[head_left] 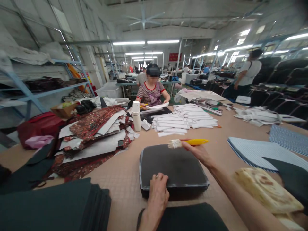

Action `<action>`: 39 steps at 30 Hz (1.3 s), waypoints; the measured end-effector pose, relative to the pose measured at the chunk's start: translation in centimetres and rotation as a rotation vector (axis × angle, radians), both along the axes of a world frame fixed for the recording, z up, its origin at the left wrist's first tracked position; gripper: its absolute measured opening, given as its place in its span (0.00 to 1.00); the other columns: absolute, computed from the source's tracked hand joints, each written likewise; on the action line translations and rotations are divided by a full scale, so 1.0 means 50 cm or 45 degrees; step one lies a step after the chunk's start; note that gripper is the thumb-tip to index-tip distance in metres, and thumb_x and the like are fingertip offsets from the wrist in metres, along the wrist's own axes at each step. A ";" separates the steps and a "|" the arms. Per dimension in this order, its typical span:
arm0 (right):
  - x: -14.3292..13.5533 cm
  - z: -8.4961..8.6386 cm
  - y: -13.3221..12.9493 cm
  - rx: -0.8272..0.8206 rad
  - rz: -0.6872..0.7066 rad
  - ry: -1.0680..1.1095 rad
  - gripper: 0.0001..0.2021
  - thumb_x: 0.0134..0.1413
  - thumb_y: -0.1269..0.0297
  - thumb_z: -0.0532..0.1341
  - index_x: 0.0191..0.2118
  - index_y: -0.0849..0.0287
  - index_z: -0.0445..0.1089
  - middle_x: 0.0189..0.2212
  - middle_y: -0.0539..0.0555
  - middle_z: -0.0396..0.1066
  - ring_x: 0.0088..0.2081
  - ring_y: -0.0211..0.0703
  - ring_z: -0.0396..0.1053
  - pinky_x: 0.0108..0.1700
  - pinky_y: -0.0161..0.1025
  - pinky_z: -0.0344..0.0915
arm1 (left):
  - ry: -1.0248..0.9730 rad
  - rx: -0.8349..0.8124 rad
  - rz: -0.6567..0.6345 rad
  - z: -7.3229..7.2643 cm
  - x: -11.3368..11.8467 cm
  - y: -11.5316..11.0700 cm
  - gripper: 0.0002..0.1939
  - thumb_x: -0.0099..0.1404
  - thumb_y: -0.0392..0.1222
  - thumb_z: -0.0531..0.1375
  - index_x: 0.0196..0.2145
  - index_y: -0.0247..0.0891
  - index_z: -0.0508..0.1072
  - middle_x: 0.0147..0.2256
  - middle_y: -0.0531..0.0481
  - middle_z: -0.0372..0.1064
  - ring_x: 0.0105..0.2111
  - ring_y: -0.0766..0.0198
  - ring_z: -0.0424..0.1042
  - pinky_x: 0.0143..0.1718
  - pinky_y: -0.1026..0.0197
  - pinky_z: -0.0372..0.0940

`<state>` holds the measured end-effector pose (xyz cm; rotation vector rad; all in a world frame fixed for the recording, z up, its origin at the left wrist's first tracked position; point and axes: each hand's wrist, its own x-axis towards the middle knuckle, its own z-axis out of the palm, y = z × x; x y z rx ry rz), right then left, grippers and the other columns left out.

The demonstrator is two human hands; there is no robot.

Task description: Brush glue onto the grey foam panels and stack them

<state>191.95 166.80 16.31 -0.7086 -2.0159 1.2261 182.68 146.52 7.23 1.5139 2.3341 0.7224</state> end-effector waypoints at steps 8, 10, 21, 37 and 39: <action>-0.253 0.008 -0.028 0.061 0.649 -0.175 0.13 0.39 0.56 0.65 0.32 0.56 0.76 0.29 0.49 0.74 0.33 0.44 0.70 0.42 0.42 0.66 | -0.087 -0.093 0.105 -0.040 0.003 0.025 0.24 0.56 0.27 0.45 0.45 0.42 0.71 0.49 0.44 0.66 0.47 0.51 0.62 0.44 0.50 0.58; -0.289 -0.001 -0.029 0.053 0.765 -0.216 0.13 0.37 0.57 0.66 0.32 0.57 0.76 0.26 0.48 0.74 0.30 0.42 0.70 0.39 0.40 0.67 | -0.104 -0.104 0.107 -0.047 0.002 0.027 0.24 0.57 0.28 0.46 0.45 0.43 0.71 0.49 0.45 0.65 0.47 0.51 0.61 0.45 0.51 0.58; -0.302 -0.015 0.047 0.112 0.768 -0.279 0.13 0.39 0.56 0.65 0.31 0.60 0.75 0.26 0.50 0.72 0.27 0.39 0.65 0.31 0.35 0.62 | -0.203 -0.088 0.137 -0.045 0.010 0.026 0.24 0.59 0.28 0.44 0.45 0.42 0.72 0.50 0.44 0.65 0.48 0.51 0.60 0.47 0.49 0.57; -0.087 0.018 0.116 0.231 0.249 -0.249 0.21 0.44 0.46 0.61 0.37 0.59 0.74 0.23 0.52 0.70 0.26 0.44 0.66 0.30 0.41 0.65 | -0.096 0.056 0.219 -0.071 0.010 0.028 0.22 0.56 0.25 0.47 0.42 0.42 0.72 0.45 0.46 0.68 0.46 0.53 0.63 0.44 0.52 0.58; -0.017 0.044 0.113 0.235 0.179 -0.164 0.24 0.50 0.45 0.57 0.45 0.59 0.71 0.22 0.51 0.69 0.24 0.43 0.67 0.30 0.41 0.66 | -0.052 0.142 0.222 -0.059 0.007 0.022 0.22 0.55 0.24 0.48 0.41 0.41 0.72 0.43 0.46 0.68 0.44 0.55 0.65 0.43 0.55 0.59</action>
